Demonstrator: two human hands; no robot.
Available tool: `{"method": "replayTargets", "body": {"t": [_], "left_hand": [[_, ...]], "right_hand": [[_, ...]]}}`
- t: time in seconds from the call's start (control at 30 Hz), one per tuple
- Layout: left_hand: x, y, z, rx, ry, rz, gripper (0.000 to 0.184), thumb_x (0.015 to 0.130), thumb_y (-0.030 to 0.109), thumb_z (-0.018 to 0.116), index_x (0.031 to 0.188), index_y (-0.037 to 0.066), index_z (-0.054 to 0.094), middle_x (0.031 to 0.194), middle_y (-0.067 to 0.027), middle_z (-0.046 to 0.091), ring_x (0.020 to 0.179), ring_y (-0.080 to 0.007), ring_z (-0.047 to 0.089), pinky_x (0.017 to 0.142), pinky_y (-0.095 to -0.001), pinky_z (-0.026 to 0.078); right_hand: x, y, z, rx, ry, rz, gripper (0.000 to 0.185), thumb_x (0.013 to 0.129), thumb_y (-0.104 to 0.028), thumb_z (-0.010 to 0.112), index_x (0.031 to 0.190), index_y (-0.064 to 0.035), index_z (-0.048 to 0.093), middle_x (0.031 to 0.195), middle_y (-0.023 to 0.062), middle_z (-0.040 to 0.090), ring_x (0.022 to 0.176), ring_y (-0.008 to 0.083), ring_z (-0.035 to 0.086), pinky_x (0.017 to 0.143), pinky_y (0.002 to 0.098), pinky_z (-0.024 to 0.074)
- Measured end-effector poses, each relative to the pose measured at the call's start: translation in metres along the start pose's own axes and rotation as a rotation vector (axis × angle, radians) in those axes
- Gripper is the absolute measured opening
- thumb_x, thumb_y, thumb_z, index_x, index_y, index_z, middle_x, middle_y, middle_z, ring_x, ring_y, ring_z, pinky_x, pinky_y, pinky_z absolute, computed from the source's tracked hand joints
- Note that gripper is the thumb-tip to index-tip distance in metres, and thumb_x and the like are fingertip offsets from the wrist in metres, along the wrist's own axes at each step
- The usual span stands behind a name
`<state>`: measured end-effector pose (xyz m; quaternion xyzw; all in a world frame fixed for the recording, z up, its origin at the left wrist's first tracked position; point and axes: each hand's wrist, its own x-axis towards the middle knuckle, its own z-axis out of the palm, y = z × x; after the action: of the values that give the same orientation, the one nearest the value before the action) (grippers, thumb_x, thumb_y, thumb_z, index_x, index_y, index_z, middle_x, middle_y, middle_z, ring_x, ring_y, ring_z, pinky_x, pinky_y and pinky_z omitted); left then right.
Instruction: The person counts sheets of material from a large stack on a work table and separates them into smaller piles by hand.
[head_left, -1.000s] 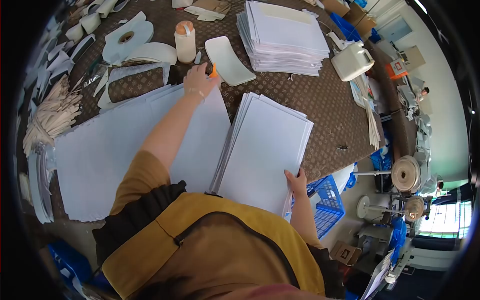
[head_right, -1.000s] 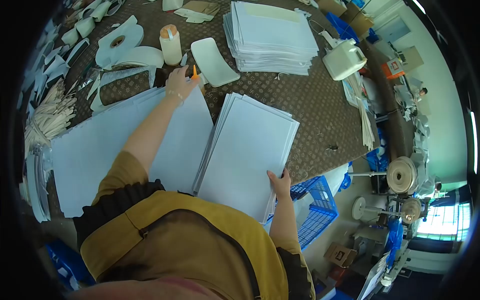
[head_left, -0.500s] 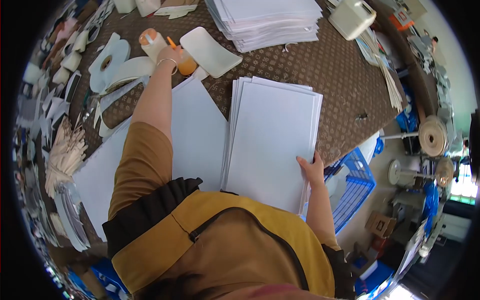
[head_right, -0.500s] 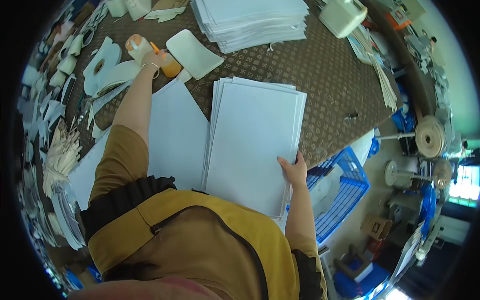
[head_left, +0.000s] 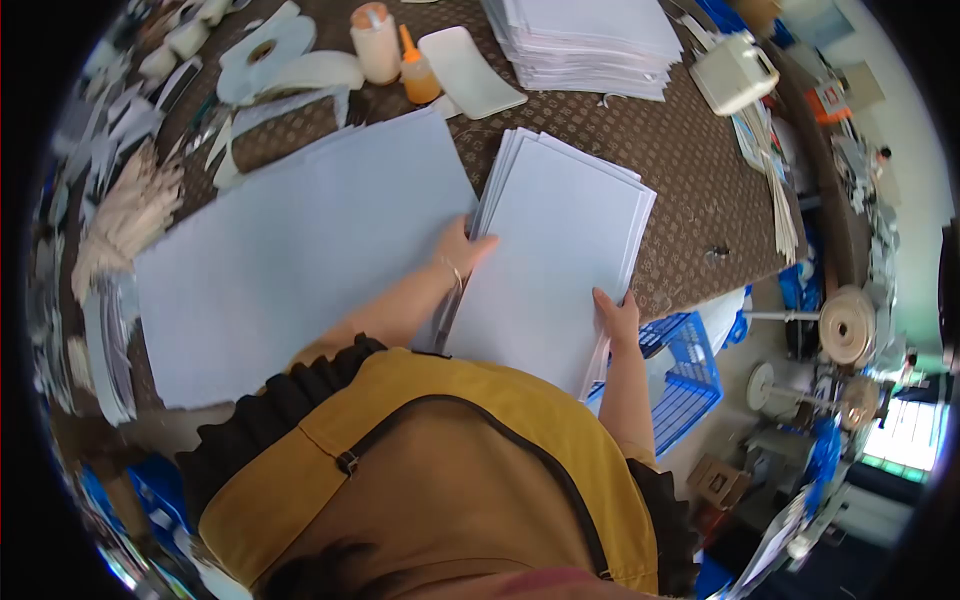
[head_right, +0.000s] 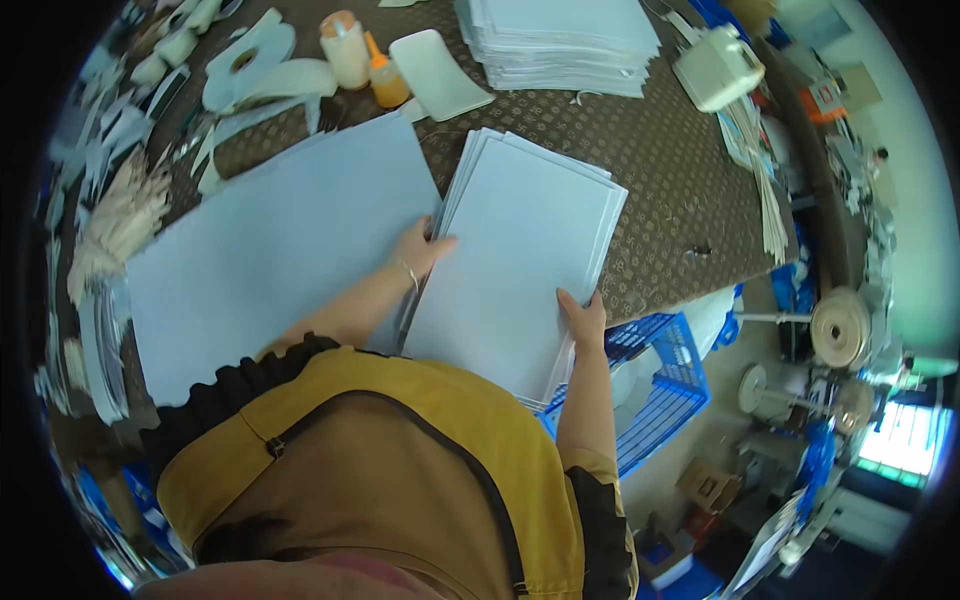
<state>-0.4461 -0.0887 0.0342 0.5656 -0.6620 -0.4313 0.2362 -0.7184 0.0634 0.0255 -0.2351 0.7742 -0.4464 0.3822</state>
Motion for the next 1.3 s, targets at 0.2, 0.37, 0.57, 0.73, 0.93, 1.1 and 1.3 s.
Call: {"method": "replayTargets", "body": {"t": [0.2,0.37,0.57,0.73,0.93,1.1,1.3], "left_hand": [[-0.012,0.021,0.005,-0.285,-0.348,-0.174,0.057,0.067,0.022,0.070,0.114,-0.001,0.048,0.102,-0.0160,0.058,0.095,-0.0230,0.055,0.082,-0.0328,0.044],[-0.044,0.047,0.012,-0.543,-0.328,-0.017,0.056,0.068,0.018,0.069,0.116,0.000,0.047,0.101,-0.0135,0.058,0.094,-0.0201,0.054,0.083,-0.0305,0.043],[-0.072,0.063,-0.023,-0.690,-0.075,0.159,0.058,0.071,0.010,0.067,0.121,0.001,0.041,0.107,-0.0102,0.054,0.095,-0.0165,0.052,0.083,-0.0292,0.042],[-0.088,0.053,-0.067,-0.992,0.194,-0.036,0.064,0.071,0.013,0.067,0.126,0.000,0.037,0.106,-0.0097,0.054,0.093,-0.0149,0.053,0.083,-0.0288,0.043],[-0.048,-0.094,-0.053,-0.518,0.500,-0.225,0.071,0.075,0.021,0.064,0.131,-0.003,0.028,0.116,-0.0177,0.051,0.101,-0.0242,0.053,0.087,-0.0333,0.041],[-0.062,-0.067,-0.065,-0.138,0.580,-0.228,0.082,0.074,0.030,0.064,0.134,-0.003,0.020,0.124,-0.0232,0.044,0.112,-0.0313,0.046,0.095,-0.0346,0.036],[-0.080,-0.051,-0.077,-0.043,0.409,-0.273,0.084,0.073,0.036,0.061,0.134,-0.003,0.018,0.135,-0.0219,0.029,0.123,-0.0331,0.032,0.099,-0.0358,0.030]], "right_hand": [[0.013,0.001,-0.014,0.052,-0.129,-0.022,0.066,0.068,-0.021,0.072,0.120,0.0062,0.042,0.109,0.0157,0.055,0.098,0.0248,0.054,0.086,0.0326,0.0413],[0.007,-0.001,-0.030,0.372,-0.301,-0.005,0.066,0.072,-0.015,0.068,0.125,0.0048,0.035,0.117,0.0146,0.049,0.105,0.0253,0.048,0.092,0.0335,0.0360],[0.020,-0.066,-0.009,0.401,-0.419,-0.189,0.066,0.074,-0.013,0.066,0.127,0.0043,0.031,0.119,0.0145,0.047,0.108,0.0240,0.046,0.094,0.0334,0.0341],[0.041,-0.148,0.056,0.140,-0.565,-0.379,0.055,0.076,-0.015,0.064,0.123,0.0017,0.039,0.114,0.0138,0.052,0.102,0.0229,0.051,0.087,0.0328,0.0403],[0.060,-0.086,0.150,-0.600,-0.441,-0.581,0.054,0.073,-0.024,0.065,0.113,0.0064,0.045,0.108,0.0224,0.054,0.095,0.0280,0.056,0.083,0.0331,0.0430],[0.047,-0.089,0.138,-0.326,-0.677,-0.222,0.056,0.074,-0.025,0.063,0.115,0.0074,0.044,0.108,0.0228,0.054,0.097,0.0274,0.055,0.082,0.0332,0.0426],[0.038,-0.062,0.138,-0.284,-0.631,-0.463,0.052,0.078,-0.023,0.061,0.116,0.0080,0.044,0.107,0.0173,0.055,0.096,0.0231,0.054,0.081,0.0329,0.0438]]}}
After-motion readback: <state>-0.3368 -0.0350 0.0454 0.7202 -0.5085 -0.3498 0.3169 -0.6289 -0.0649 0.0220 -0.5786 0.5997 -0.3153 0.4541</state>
